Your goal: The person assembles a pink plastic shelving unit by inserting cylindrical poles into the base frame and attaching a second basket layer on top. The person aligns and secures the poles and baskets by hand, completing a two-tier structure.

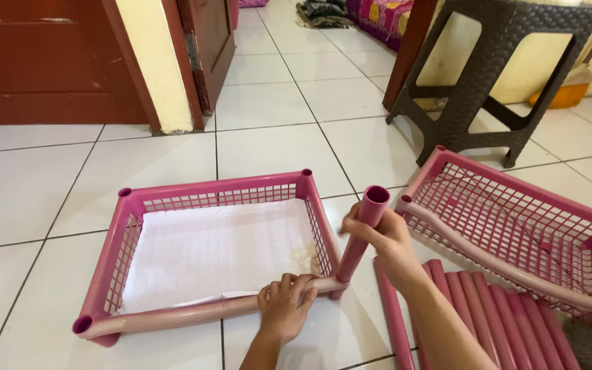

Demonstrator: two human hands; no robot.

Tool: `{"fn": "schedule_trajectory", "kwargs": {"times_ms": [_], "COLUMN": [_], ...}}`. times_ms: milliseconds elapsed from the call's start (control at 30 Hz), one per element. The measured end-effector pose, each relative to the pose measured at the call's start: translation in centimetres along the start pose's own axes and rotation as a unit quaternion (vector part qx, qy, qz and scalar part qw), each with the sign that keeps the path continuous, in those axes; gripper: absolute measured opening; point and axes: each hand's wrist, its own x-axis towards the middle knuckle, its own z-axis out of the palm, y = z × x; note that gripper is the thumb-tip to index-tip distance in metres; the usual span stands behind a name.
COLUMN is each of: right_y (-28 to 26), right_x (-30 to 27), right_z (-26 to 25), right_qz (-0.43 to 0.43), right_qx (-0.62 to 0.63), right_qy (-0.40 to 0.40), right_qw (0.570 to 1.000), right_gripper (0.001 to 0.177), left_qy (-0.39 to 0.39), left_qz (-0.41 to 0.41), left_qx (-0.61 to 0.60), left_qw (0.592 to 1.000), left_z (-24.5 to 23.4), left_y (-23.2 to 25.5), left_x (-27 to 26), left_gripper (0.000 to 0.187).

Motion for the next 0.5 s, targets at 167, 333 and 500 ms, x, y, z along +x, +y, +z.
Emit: {"fn": "schedule_trajectory", "kwargs": {"times_ms": [167,333,500], "right_y": [1.4,2.4,2.5], "right_x": [1.6,1.4,2.4], "right_z": [1.9,2.0,2.1], "right_qz": [0.038,0.017,0.013], "right_qx": [0.076,0.1,0.104], "right_qy": [0.063,0.077,0.068], "right_qw": [0.994,0.992,0.992], "right_gripper": [0.032,0.032,0.032], "left_qy": [0.031,0.04,0.136], "left_qz": [0.029,0.018,0.055], "left_qx": [0.012,0.042,0.046], "left_qw": [0.999,0.998,0.988], "left_z": [0.0,0.1,0.3], "left_y": [-0.1,0.2,0.0], "left_x": [0.0,-0.6,0.3], "left_gripper": [0.043,0.051,0.062]}}
